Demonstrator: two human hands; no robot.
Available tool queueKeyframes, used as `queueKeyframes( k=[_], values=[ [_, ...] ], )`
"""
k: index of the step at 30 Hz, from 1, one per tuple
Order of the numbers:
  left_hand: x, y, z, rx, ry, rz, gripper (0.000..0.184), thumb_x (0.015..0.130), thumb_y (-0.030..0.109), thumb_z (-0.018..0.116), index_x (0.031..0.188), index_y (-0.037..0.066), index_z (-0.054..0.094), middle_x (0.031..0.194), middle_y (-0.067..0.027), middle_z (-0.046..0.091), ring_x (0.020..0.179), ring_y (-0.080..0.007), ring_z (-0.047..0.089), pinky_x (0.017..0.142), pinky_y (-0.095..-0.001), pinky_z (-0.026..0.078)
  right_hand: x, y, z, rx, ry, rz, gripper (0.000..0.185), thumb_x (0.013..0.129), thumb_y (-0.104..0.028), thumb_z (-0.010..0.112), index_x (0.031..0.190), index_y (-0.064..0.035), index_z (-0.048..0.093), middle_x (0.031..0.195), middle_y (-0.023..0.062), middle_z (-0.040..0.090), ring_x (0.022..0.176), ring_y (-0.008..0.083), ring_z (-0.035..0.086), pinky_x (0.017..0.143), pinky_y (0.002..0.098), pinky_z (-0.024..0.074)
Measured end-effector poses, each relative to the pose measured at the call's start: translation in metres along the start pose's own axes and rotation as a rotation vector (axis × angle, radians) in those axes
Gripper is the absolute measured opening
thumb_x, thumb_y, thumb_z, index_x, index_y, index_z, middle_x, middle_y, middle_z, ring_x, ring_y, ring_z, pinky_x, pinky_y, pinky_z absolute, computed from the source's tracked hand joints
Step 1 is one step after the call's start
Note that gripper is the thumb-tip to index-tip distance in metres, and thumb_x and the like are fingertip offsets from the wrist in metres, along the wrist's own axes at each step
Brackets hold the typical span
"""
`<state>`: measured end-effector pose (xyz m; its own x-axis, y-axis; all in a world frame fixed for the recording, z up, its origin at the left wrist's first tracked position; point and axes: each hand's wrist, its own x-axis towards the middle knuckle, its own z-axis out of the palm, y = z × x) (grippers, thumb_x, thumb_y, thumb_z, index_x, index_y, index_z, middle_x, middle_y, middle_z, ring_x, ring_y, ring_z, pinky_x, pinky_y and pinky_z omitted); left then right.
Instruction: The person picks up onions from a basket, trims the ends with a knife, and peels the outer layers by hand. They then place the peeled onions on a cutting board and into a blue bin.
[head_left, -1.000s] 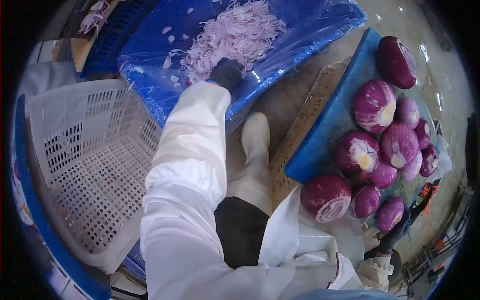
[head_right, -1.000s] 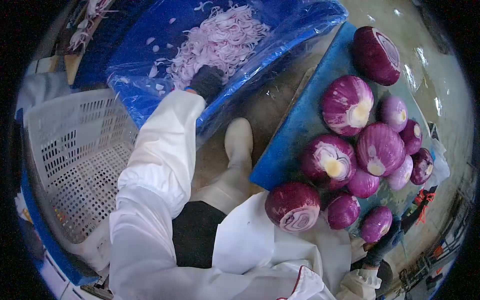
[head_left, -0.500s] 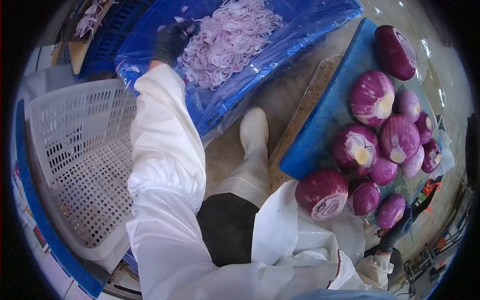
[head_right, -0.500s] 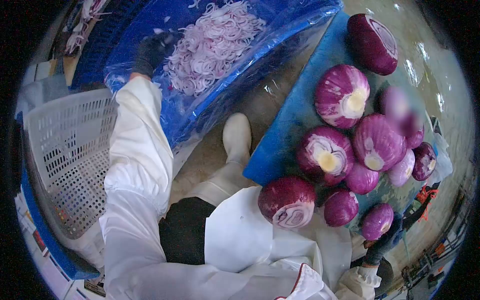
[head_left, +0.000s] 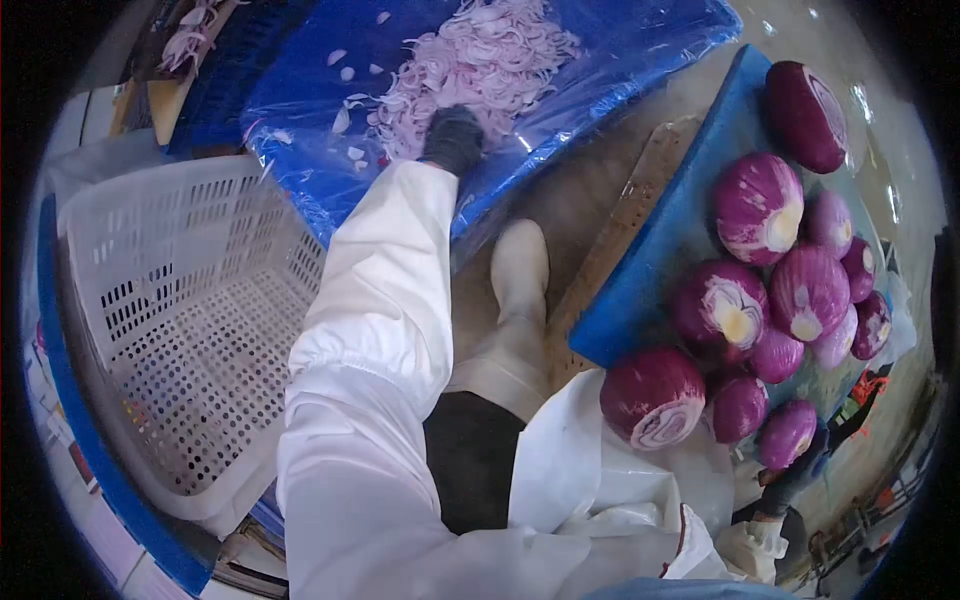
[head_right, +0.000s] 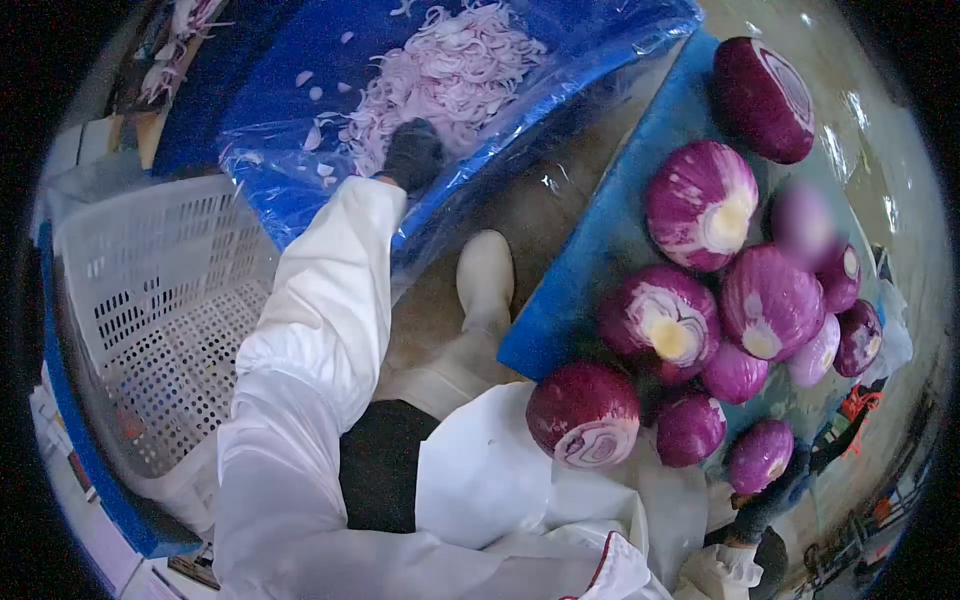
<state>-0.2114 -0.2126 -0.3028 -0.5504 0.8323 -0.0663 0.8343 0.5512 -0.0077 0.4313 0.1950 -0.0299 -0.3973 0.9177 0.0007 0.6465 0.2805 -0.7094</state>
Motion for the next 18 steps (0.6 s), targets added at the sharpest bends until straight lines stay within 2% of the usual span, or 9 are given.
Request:
queueKeyframes(
  k=[2,3,5,6,8,9,10,15,18],
  values=[
    [0.005,0.023,-0.028,-0.216,0.102,0.163,0.025,0.065,0.031,0.067,0.072,0.007,0.068,0.074,-0.0172,0.06,0.081,-0.0369,0.058,0.073,-0.0487,0.044,-0.003,-0.008,0.001,-0.393,-0.07,-0.29,0.039,0.098,-0.023,0.046,0.126,0.001,0.055,0.12,0.0109,0.059,0.108,0.0235,0.056,0.095,0.0382,0.0436],
    [0.01,0.022,-0.037,-0.31,0.1,0.102,0.025,0.066,0.031,0.068,0.071,0.006,0.068,0.074,-0.0174,0.06,0.079,-0.0358,0.058,0.072,-0.0477,0.045,-0.002,0.002,0.003,-0.082,-0.035,-0.173,0.038,0.097,-0.022,0.047,0.126,0.0001,0.055,0.12,0.0116,0.059,0.107,0.0241,0.056,0.095,0.0392,0.0442],
    [0.021,0.02,-0.048,-0.505,0.096,-0.016,0.026,0.068,0.031,0.071,0.069,0.006,0.066,0.073,-0.0176,0.06,0.074,-0.0337,0.059,0.069,-0.0459,0.045,0.001,0.014,-0.003,-0.146,-0.042,-0.201,0.038,0.097,-0.022,0.047,0.126,-0.0006,0.055,0.12,0.0122,0.059,0.108,0.025,0.056,0.094,0.0401,0.0445],
    [0.021,0.013,-0.056,-0.774,0.146,-0.337,0.032,0.073,0.034,0.075,0.068,0.005,0.065,0.071,-0.0169,0.061,0.062,-0.0264,0.059,0.062,-0.0419,0.046,0.001,0.017,-0.007,-0.182,-0.042,-0.213,0.038,0.096,-0.022,0.047,0.127,-0.0009,0.055,0.12,0.0125,0.059,0.108,0.0254,0.056,0.094,0.0405,0.0447],
    [0.02,-0.025,-0.075,-1.239,0.097,-0.523,0.03,0.077,0.035,0.075,0.079,0.005,0.072,0.07,-0.0082,0.067,0.055,-0.0131,0.056,0.054,-0.0322,0.045,-0.004,-0.01,0.002,-0.261,-0.046,-0.26,0.036,0.096,-0.02,0.047,0.126,-0.0013,0.055,0.12,0.0128,0.059,0.108,0.026,0.056,0.094,0.0408,0.045],
    [0.014,-0.033,-0.109,-1.129,0.032,-0.561,0.019,0.08,0.024,0.072,0.088,0.007,0.075,0.076,-0.005,0.069,0.06,-0.0125,0.057,0.056,-0.0302,0.046,-0.006,-0.019,0.005,-0.299,-0.051,-0.284,0.036,0.096,-0.019,0.047,0.126,-0.0015,0.056,0.12,0.013,0.059,0.108,0.0263,0.056,0.094,0.041,0.0451],
    [0.006,-0.06,-0.081,-0.983,0.248,-0.228,0.016,0.082,0.016,0.068,0.093,0.008,0.075,0.083,-0.0061,0.069,0.064,-0.0138,0.059,0.059,-0.0312,0.047,-0.005,-0.019,0.005,-0.305,-0.048,-0.277,0.035,0.096,-0.018,0.047,0.126,-0.0014,0.056,0.12,0.0129,0.059,0.108,0.0264,0.056,0.094,0.0409,0.0451],
    [-0.022,-0.087,-0.079,-0.09,0.27,-0.011,0.02,0.082,0.01,0.061,0.096,0.009,0.075,0.082,-0.0094,0.066,0.066,-0.0181,0.061,0.061,-0.0331,0.048,-0.005,-0.015,0.005,-0.354,-0.055,-0.342,0.035,0.095,-0.015,0.048,0.126,-0.0013,0.055,0.12,0.0128,0.058,0.108,0.0267,0.056,0.094,0.0406,0.0448],
    [-0.021,-0.075,-0.053,-0.723,0.017,-0.209,0.025,0.08,0.005,0.06,0.101,0.009,0.073,0.08,-0.0122,0.064,0.064,-0.0211,0.061,0.059,-0.0329,0.048,-0.005,-0.013,0.005,-0.248,-0.029,-0.22,0.035,0.096,-0.015,0.047,0.127,-0.001,0.055,0.119,0.0127,0.058,0.109,0.0267,0.056,0.095,0.0402,0.0444]
  ],
)
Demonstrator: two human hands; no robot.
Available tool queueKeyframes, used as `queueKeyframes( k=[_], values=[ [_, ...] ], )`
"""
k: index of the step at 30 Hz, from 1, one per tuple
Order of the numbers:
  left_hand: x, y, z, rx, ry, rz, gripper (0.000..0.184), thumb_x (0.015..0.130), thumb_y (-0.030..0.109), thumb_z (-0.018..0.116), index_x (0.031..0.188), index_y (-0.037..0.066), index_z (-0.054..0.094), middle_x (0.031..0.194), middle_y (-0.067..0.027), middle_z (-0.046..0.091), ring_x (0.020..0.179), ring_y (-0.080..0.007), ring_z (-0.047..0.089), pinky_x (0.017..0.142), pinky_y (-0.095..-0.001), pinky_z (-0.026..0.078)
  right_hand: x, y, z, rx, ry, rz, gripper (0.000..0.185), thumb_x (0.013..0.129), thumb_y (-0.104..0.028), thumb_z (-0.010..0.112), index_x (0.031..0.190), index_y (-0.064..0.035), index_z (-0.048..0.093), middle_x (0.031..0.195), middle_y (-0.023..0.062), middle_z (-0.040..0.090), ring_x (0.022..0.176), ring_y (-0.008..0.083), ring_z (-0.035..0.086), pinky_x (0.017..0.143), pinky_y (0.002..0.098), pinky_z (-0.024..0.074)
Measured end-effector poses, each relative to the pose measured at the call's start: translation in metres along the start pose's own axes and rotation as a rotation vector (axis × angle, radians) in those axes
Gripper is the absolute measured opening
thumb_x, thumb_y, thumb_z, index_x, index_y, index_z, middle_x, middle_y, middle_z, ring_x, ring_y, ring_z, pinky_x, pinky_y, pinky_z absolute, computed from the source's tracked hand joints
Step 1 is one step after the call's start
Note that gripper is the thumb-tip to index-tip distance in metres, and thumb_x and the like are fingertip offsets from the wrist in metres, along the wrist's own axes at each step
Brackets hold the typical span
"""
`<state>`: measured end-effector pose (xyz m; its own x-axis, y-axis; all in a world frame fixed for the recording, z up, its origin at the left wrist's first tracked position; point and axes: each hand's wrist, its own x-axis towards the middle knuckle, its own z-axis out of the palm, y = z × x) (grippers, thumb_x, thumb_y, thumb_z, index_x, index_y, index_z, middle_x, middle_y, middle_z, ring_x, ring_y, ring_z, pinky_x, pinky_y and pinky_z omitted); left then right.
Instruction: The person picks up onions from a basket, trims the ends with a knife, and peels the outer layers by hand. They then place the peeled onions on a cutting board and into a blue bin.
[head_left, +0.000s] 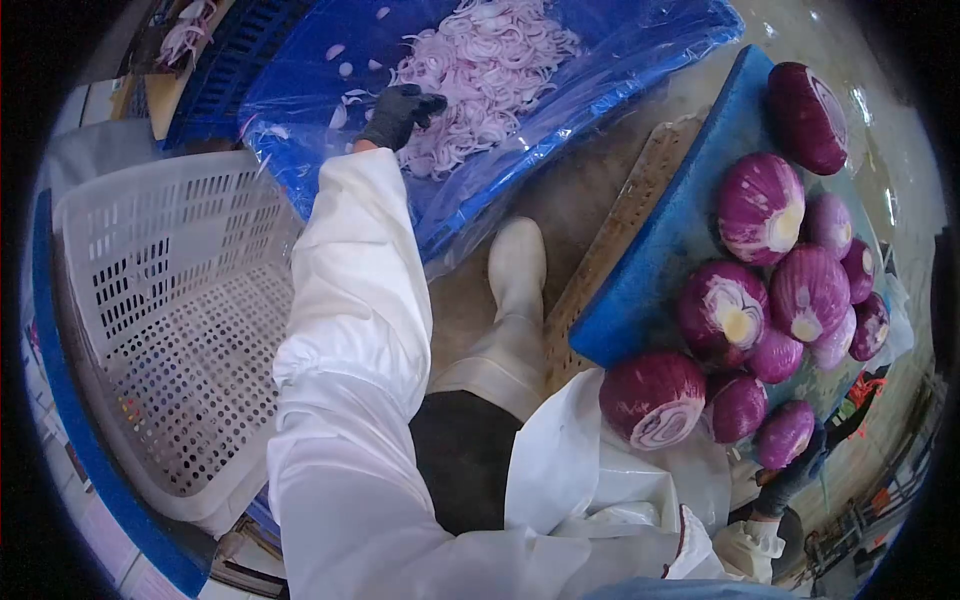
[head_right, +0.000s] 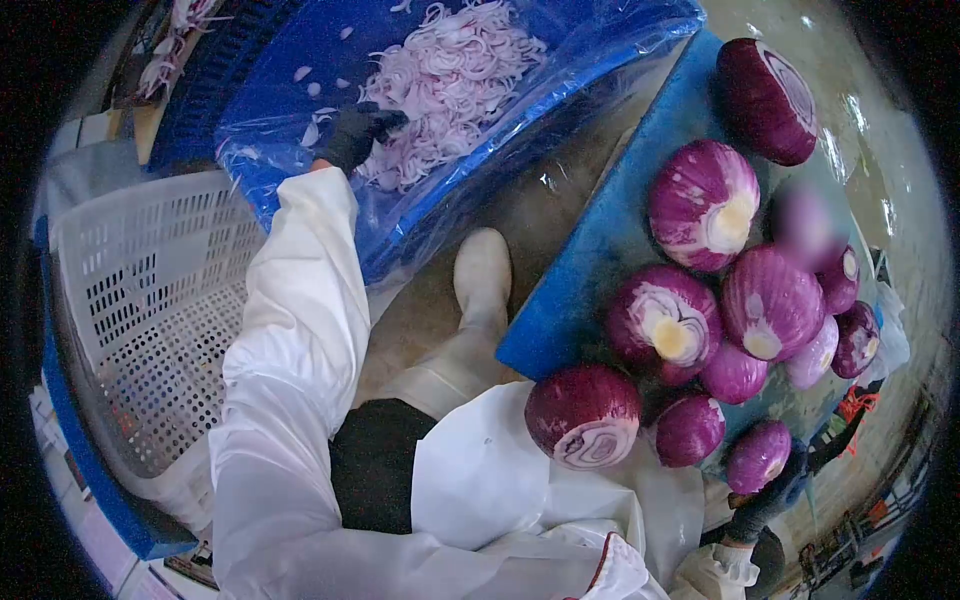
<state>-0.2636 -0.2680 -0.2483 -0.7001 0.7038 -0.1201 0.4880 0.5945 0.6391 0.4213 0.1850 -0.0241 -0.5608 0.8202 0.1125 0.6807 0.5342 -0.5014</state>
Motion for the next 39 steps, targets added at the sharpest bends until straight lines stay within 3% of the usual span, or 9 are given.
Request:
queueKeyframes(
  k=[1,3,10,16,19,26,29,34,39],
  values=[
    [0.004,0.037,0.002,-0.437,-0.021,-0.409,0.019,0.081,0.007,0.061,0.095,0.008,0.073,0.08,-0.0147,0.064,0.062,-0.0225,0.06,0.057,-0.0306,0.047,0.0,-0.002,0.001,0.054,0.019,0.043,0.035,0.096,-0.016,0.047,0.126,-0.001,0.055,0.119,0.0127,0.058,0.109,0.0265,0.056,0.095,0.04,0.0441],
    [0.007,0.045,0.02,-0.541,-0.11,-0.132,0.016,0.08,0.019,0.066,0.088,0.007,0.073,0.078,-0.0152,0.064,0.062,-0.0239,0.059,0.057,-0.0331,0.046,0.0,-0.007,0.005,0.161,0.055,0.127,0.035,0.097,-0.018,0.046,0.126,-0.001,0.056,0.119,0.0127,0.058,0.109,0.0261,0.056,0.096,0.0397,0.0433],
    [0.012,0.047,0.09,0.524,-0.178,0.408,0.038,0.067,0.042,0.07,0.076,0.005,0.07,0.073,-0.0207,0.062,0.065,-0.0368,0.059,0.065,-0.0477,0.046,0.002,0.015,-0.002,0.211,-0.003,0.198,0.042,0.1,-0.029,0.041,0.127,0.0005,0.055,0.121,0.0122,0.057,0.11,0.0251,0.055,0.098,0.0396,0.0413],
    [0.023,0.065,0.038,-0.479,0.012,-0.314,0.026,0.076,0.028,0.073,0.072,0.003,0.068,0.065,-0.008,0.062,0.06,-0.019,0.059,0.057,-0.0362,0.045,0.002,0.014,0.002,0.346,0.063,0.231,0.044,0.099,-0.034,0.047,0.123,0.0019,0.057,0.122,0.0097,0.055,0.111,0.0222,0.054,0.098,0.0394,0.0422],
    [0.022,0.033,-0.002,-0.609,0.118,-0.105,0.02,0.088,0.012,0.059,0.097,0.006,0.075,0.081,-0.0088,0.069,0.066,-0.0139,0.061,0.06,-0.0295,0.048,0.001,0.0,0.001,0.244,0.036,0.141,0.044,0.099,-0.033,0.048,0.124,0.0021,0.057,0.122,0.0098,0.056,0.111,0.0221,0.054,0.098,0.0394,0.0418],
    [0.038,0.045,-0.031,0.273,0.043,-0.453,0.027,0.073,0.029,0.066,0.092,0.01,0.073,0.09,-0.0169,0.069,0.084,-0.0326,0.066,0.075,-0.04,0.051,0.001,0.028,-0.002,0.315,0.075,0.222,0.043,0.101,-0.03,0.041,0.125,0.0018,0.056,0.122,0.0103,0.057,0.11,0.0224,0.054,0.098,0.0395,0.0412],
    [0.039,0.033,-0.005,0.869,0.081,0.065,0.03,0.073,0.037,0.063,0.088,0.014,0.072,0.097,-0.0154,0.068,0.095,-0.0333,0.065,0.085,-0.0479,0.048,0.0,0.011,0.003,0.427,0.082,0.273,0.042,0.102,-0.028,0.041,0.126,0.0025,0.056,0.122,0.0099,0.058,0.109,0.0229,0.055,0.097,0.0395,0.0419],
    [0.039,0.001,0.042,0.733,-0.19,-0.268,0.031,0.071,0.031,0.061,0.096,0.016,0.071,0.108,-0.0147,0.065,0.104,-0.0327,0.062,0.087,-0.0515,0.047,0.003,0.025,-0.003,0.267,0.056,0.248,0.041,0.1,-0.026,0.043,0.126,0.0024,0.056,0.122,0.0103,0.058,0.109,0.0242,0.055,0.097,0.0404,0.0429],
    [0.027,0.038,0.039,0.515,0.056,0.106,0.019,0.066,0.025,0.063,0.073,0.009,0.07,0.08,-0.017,0.065,0.083,-0.0356,0.063,0.075,-0.0487,0.048,0.0,0.008,0.005,0.535,0.067,0.304,0.039,0.099,-0.024,0.041,0.126,0.0006,0.055,0.12,0.0118,0.058,0.107,0.0249,0.056,0.095,0.0405,0.0438]
  ],
)
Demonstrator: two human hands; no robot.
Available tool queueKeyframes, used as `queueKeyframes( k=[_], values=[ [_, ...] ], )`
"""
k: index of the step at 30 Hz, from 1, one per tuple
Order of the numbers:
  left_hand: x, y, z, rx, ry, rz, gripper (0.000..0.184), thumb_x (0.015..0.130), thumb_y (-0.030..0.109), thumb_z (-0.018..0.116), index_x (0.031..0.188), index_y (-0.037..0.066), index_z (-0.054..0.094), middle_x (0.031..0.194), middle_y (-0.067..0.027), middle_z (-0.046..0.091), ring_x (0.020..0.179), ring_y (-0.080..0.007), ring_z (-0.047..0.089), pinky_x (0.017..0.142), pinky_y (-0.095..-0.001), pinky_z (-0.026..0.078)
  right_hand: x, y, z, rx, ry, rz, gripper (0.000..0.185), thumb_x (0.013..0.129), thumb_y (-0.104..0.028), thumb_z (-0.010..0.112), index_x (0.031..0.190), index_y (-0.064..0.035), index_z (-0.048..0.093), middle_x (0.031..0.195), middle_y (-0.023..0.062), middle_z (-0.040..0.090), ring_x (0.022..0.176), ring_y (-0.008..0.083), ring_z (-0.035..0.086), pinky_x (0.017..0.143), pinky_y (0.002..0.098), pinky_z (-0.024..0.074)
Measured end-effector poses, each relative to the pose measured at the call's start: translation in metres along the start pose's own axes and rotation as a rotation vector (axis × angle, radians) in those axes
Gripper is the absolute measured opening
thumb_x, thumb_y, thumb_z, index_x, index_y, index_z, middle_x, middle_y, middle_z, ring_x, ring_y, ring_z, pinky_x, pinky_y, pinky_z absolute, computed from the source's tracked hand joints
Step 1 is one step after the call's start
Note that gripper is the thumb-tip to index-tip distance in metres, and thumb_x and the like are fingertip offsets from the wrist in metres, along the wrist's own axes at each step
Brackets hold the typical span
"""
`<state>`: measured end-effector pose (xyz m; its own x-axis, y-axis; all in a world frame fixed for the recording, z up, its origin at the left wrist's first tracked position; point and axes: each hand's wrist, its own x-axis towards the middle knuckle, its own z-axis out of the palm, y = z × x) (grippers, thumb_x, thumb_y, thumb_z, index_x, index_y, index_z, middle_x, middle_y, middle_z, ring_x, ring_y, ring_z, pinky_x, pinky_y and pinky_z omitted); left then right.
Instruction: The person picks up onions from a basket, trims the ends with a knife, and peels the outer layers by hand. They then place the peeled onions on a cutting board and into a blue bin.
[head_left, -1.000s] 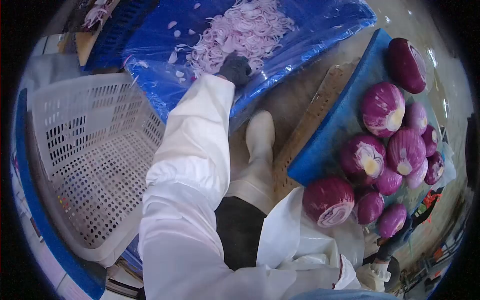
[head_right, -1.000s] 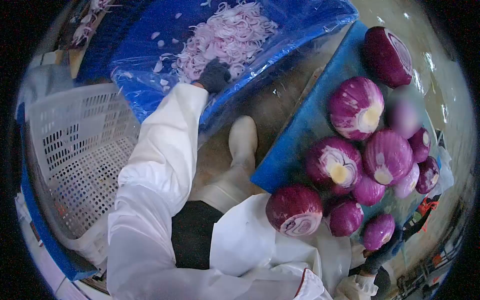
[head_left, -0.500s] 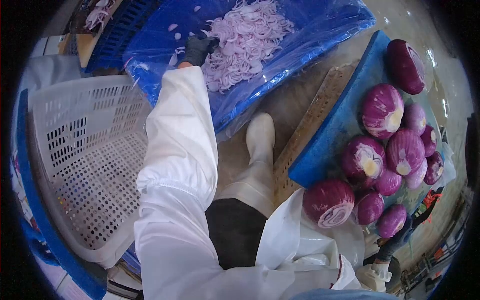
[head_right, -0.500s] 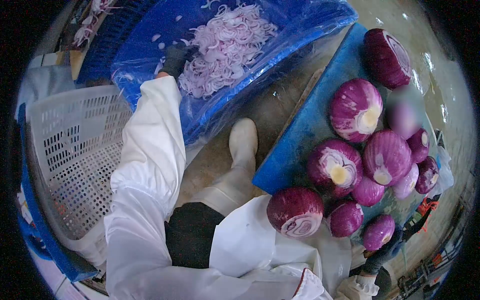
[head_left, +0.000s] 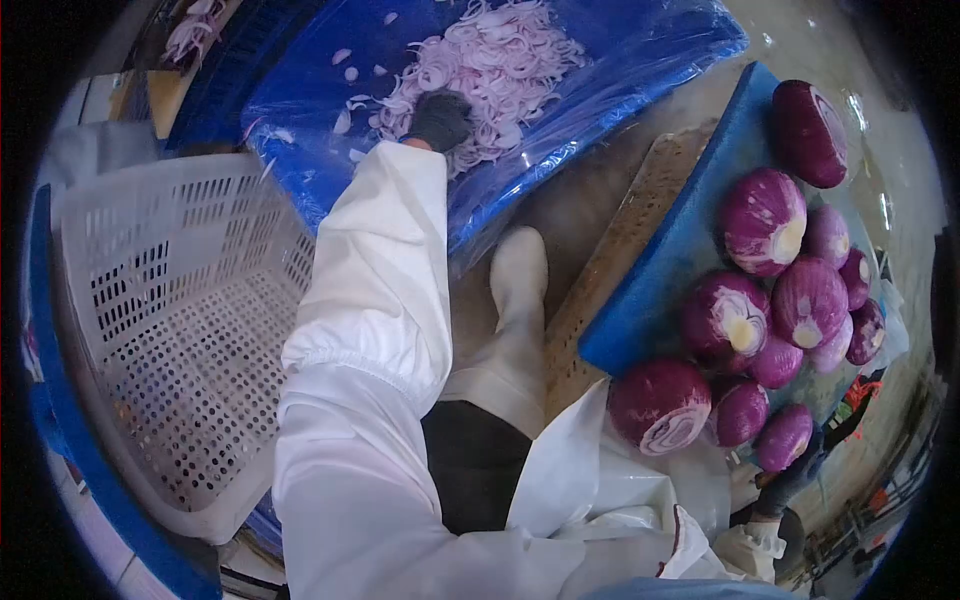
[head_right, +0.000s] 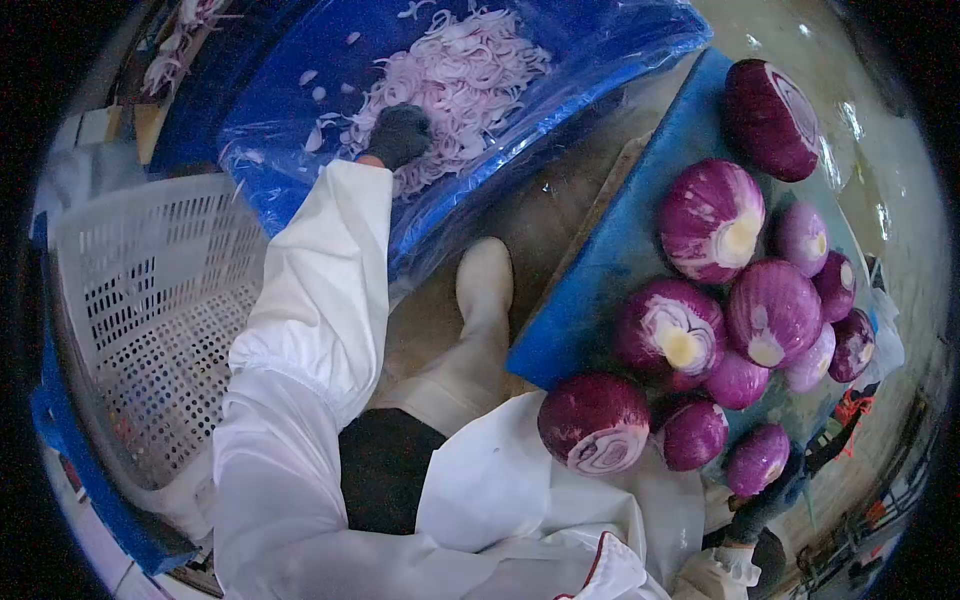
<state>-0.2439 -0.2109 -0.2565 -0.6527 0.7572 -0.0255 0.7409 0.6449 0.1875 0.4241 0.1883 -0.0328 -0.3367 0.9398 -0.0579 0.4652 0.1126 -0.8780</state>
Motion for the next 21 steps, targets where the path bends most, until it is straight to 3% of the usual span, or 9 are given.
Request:
queueKeyframes(
  k=[3,6,10,12,15,18,21],
  values=[
    [0.014,0.028,0.013,0.013,0.041,0.31,0.015,0.064,0.023,0.063,0.067,0.009,0.068,0.077,-0.0145,0.063,0.075,-0.0355,0.06,0.072,-0.0471,0.046,0.002,0.002,-0.002,-0.281,0.054,-0.084,0.039,0.099,-0.022,0.04,0.127,0.0003,0.055,0.121,0.0124,0.058,0.11,0.0251,0.056,0.096,0.0405,0.0433],
    [0.02,0.047,0.017,0.104,-0.036,0.387,0.014,0.065,0.022,0.062,0.067,0.01,0.068,0.079,-0.0132,0.063,0.079,-0.034,0.061,0.073,-0.0459,0.046,-0.003,-0.009,0.002,-0.298,-0.018,-0.113,0.043,0.1,-0.031,0.048,0.124,0.0025,0.057,0.121,0.0091,0.057,0.109,0.0217,0.056,0.097,0.0398,0.0429],
    [0.016,0.055,0.017,0.23,-0.032,0.301,0.014,0.065,0.021,0.062,0.067,0.009,0.069,0.08,-0.0128,0.063,0.082,-0.0325,0.061,0.072,-0.0451,0.046,0.003,0.01,-0.012,-0.329,0.001,-0.179,0.042,0.099,-0.03,0.049,0.125,0.0025,0.057,0.121,0.0092,0.057,0.11,0.0217,0.055,0.097,0.0397,0.0427],
    [0.013,0.055,0.011,0.227,-0.099,0.319,0.015,0.065,0.021,0.062,0.068,0.008,0.069,0.08,-0.0126,0.063,0.084,-0.0323,0.061,0.071,-0.045,0.046,0.004,0.012,-0.014,-0.195,0.024,-0.101,0.042,0.099,-0.029,0.05,0.125,0.0025,0.057,0.121,0.0093,0.057,0.111,0.0215,0.055,0.098,0.0398,0.0425],
    [0.008,0.053,0.01,0.198,-0.005,0.313,0.02,0.064,0.026,0.066,0.068,0.007,0.069,0.083,-0.0136,0.064,0.084,-0.0328,0.061,0.07,-0.0455,0.047,0.002,0.01,-0.012,-0.107,0.008,-0.062,0.041,0.099,-0.029,0.05,0.125,0.0024,0.057,0.122,0.0094,0.057,0.111,0.0212,0.055,0.098,0.0398,0.0422],
    [0.006,0.043,0.009,0.125,0.002,0.249,0.029,0.065,0.033,0.07,0.077,0.006,0.069,0.087,-0.0148,0.065,0.085,-0.0329,0.062,0.071,-0.0457,0.048,-0.002,0.001,-0.006,-0.342,0.005,-0.14,0.036,0.097,-0.019,0.044,0.126,-0.0007,0.057,0.123,0.0135,0.058,0.112,0.0262,0.055,0.099,0.0409,0.041],
    [-0.001,0.035,0.012,0.042,0.163,0.296,0.04,0.066,0.036,0.072,0.092,0.006,0.069,0.092,-0.015,0.066,0.085,-0.0327,0.063,0.074,-0.0449,0.049,-0.001,0.001,-0.008,-0.5,0.011,-0.192,0.036,0.098,-0.02,0.043,0.125,-0.0008,0.057,0.124,0.0138,0.058,0.113,0.0254,0.055,0.1,0.041,0.0407]
  ],
)
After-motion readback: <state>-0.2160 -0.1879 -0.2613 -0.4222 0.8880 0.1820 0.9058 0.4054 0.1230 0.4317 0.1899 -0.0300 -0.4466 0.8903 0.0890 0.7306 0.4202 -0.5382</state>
